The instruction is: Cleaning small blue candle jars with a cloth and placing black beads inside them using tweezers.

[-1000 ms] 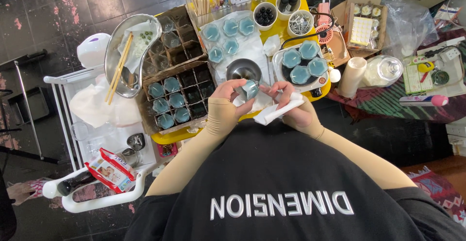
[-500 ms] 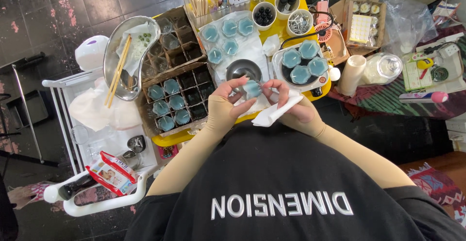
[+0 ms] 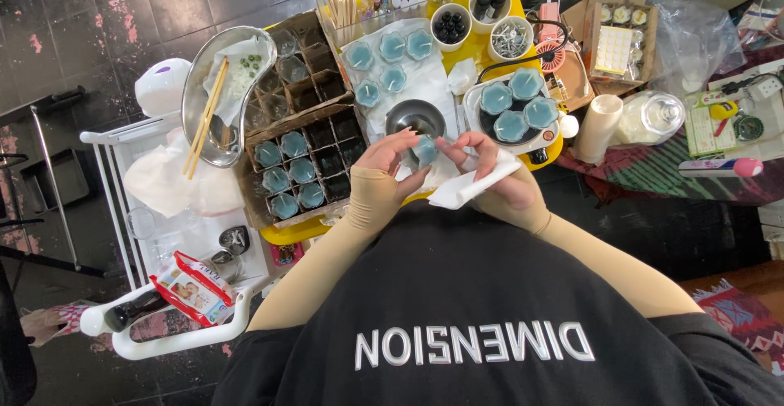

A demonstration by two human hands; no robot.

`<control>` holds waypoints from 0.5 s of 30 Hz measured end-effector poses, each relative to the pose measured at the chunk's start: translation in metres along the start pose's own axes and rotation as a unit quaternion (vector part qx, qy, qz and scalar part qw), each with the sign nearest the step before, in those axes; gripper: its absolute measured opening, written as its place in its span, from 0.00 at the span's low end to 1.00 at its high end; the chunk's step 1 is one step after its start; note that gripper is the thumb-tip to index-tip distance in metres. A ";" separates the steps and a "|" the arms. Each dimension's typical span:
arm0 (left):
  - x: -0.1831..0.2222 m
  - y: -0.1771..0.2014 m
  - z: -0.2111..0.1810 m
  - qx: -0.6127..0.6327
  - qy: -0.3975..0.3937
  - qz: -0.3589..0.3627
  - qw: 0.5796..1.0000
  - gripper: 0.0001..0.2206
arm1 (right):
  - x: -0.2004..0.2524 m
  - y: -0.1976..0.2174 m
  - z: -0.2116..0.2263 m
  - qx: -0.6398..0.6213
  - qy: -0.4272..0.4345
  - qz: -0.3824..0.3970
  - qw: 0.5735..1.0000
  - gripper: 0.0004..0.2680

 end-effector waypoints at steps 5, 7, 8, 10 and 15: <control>-0.006 0.003 0.022 0.128 0.099 -0.002 0.987 0.22 | 0.002 0.022 0.003 0.227 0.029 0.039 0.973 0.05; -0.012 0.002 0.041 0.229 0.147 0.005 0.962 0.23 | -0.003 0.024 0.003 0.367 0.040 0.081 0.926 0.05; -0.014 0.002 0.048 0.271 0.152 0.010 0.950 0.22 | -0.006 0.016 0.001 0.526 0.037 0.161 0.834 0.05; -0.021 0.003 0.060 0.313 0.158 0.017 0.936 0.21 | -0.012 0.007 -0.007 0.665 0.031 0.233 0.709 0.04; -0.043 0.005 0.122 0.313 0.222 -0.038 0.923 0.20 | -0.014 0.023 -0.044 0.799 -0.022 0.362 0.479 0.03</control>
Point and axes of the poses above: each hand's wrist, its own x-axis away from the middle knuckle, its own y-axis out of the back of the hand, z = x × y, the point moved 5 cm from there along -x, towards the middle knuckle, and after that the axes turned 12 degrees about y, right-handed, at the moved point
